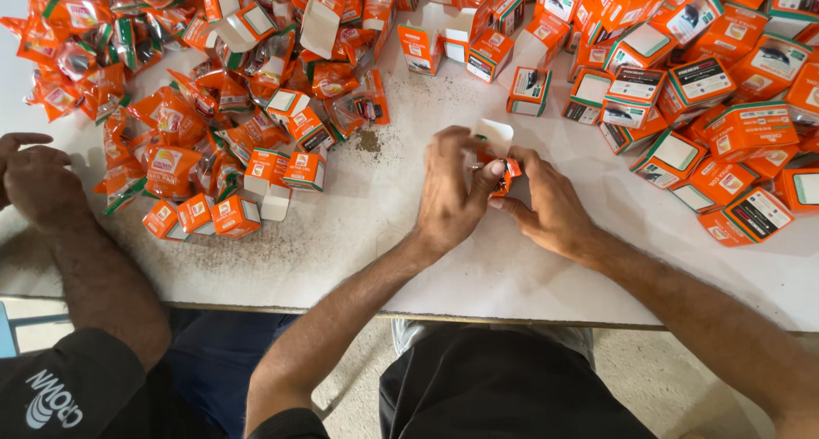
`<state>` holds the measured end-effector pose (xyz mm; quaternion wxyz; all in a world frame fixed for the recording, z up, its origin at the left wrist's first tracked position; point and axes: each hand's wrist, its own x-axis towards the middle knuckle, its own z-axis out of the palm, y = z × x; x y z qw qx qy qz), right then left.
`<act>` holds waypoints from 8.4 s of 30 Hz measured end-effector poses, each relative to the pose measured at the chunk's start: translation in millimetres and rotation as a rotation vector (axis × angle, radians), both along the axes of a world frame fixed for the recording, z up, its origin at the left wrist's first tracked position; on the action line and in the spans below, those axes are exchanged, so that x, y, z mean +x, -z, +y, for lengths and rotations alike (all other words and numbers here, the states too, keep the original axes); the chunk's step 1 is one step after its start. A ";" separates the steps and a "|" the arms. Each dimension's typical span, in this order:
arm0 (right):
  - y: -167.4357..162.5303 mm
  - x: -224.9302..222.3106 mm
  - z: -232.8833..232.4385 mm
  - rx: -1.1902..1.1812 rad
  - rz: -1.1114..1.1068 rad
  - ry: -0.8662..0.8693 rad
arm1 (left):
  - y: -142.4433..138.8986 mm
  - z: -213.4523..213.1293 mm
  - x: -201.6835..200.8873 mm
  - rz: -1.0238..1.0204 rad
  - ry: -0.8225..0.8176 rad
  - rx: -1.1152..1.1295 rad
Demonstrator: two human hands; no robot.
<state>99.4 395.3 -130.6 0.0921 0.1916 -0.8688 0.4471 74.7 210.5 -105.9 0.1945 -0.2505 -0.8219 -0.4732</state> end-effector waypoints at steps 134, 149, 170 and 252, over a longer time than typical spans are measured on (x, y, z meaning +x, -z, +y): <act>-35.0 -11.2 78.1 0.482 0.729 0.540 | 23.9 43.1 -149.4 0.121 -0.225 -0.438; 26.6 -8.4 9.1 -0.460 -0.095 -0.114 | 2.4 -24.1 -5.1 -0.012 0.282 -0.225; -7.8 8.7 -76.1 0.141 0.168 -0.065 | 15.6 -60.7 -64.1 -0.014 -0.094 -0.419; -11.6 14.3 -34.1 0.033 0.233 -0.133 | 12.7 -61.6 19.4 0.115 0.300 -0.176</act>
